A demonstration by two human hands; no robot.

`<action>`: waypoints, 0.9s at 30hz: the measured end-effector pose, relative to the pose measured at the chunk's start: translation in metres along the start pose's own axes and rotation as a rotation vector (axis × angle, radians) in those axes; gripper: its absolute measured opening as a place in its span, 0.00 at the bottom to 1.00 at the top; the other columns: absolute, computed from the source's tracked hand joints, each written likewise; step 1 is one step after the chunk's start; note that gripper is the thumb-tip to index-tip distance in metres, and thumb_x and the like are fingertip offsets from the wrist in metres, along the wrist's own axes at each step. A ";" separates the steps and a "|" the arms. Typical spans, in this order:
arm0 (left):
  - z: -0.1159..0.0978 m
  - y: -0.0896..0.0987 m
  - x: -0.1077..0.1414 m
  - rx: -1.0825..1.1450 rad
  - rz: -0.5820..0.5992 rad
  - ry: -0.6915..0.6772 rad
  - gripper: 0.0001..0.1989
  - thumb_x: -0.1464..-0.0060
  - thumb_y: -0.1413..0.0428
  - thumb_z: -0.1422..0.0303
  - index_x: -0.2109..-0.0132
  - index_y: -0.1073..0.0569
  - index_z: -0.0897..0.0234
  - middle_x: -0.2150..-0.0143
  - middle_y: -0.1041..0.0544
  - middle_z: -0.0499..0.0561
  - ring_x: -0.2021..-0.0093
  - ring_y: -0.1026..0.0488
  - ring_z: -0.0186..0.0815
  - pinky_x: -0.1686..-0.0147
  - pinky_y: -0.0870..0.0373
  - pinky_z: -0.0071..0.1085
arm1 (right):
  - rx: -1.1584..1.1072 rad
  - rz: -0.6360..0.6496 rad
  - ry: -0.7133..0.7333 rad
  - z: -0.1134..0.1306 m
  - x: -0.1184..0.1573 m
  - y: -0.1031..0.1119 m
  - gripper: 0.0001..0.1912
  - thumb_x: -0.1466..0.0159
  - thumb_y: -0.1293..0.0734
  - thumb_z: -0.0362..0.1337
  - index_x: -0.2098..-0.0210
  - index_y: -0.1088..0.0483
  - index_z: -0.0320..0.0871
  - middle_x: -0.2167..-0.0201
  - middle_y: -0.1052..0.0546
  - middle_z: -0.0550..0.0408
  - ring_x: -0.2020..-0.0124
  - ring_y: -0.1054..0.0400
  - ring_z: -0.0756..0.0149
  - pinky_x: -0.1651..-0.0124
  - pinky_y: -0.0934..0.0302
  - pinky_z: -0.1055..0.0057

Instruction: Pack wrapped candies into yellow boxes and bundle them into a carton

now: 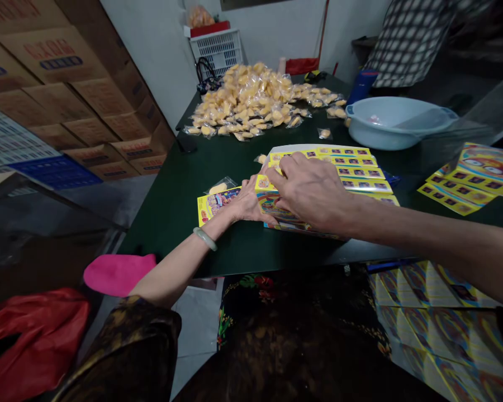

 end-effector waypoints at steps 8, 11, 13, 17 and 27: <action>-0.003 0.023 0.022 0.322 -0.086 -0.040 0.53 0.56 0.40 0.46 0.31 0.58 0.55 0.30 0.51 0.60 0.38 0.38 0.52 0.48 0.32 0.47 | -0.032 0.000 0.005 -0.005 -0.004 -0.035 0.27 0.37 0.40 0.36 0.40 0.42 0.29 0.44 0.35 0.30 0.43 0.41 0.41 0.49 0.43 0.51; 0.013 0.044 0.030 0.469 -0.222 0.070 0.44 0.48 0.46 0.47 0.31 0.58 0.51 0.31 0.48 0.59 0.39 0.36 0.48 0.50 0.31 0.44 | -0.037 -0.035 -0.009 -0.016 0.000 -0.048 0.40 0.39 0.37 0.48 0.35 0.50 0.31 0.34 0.49 0.30 0.35 0.54 0.34 0.42 0.50 0.42; 0.028 0.054 0.034 0.425 -0.270 0.195 0.40 0.47 0.49 0.46 0.32 0.54 0.53 0.33 0.42 0.60 0.38 0.38 0.49 0.48 0.34 0.46 | -0.090 0.030 0.025 -0.021 0.000 -0.053 0.47 0.42 0.37 0.57 0.34 0.52 0.32 0.34 0.48 0.29 0.36 0.52 0.32 0.43 0.48 0.40; 0.044 0.055 0.046 0.015 -0.022 0.415 0.52 0.58 0.43 0.41 0.33 0.49 0.62 0.34 0.43 0.67 0.34 0.48 0.60 0.42 0.48 0.59 | -0.188 0.183 0.141 -0.035 -0.008 -0.048 0.49 0.45 0.39 0.64 0.37 0.46 0.33 0.38 0.41 0.29 0.38 0.47 0.32 0.44 0.46 0.40; 0.054 0.028 0.073 -0.440 0.251 0.391 0.50 0.61 0.40 0.48 0.34 0.45 0.65 0.39 0.38 0.68 0.43 0.39 0.61 0.52 0.41 0.54 | -0.361 0.209 0.042 -0.065 -0.034 -0.073 0.38 0.35 0.48 0.56 0.35 0.49 0.35 0.33 0.47 0.36 0.32 0.56 0.42 0.35 0.56 0.45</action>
Point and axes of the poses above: each hand's wrist, its own x-axis away from the middle knuckle, its own y-axis out of the back of the hand, z = x × y, the point moved 5 cm from there along -x, towards the middle knuckle
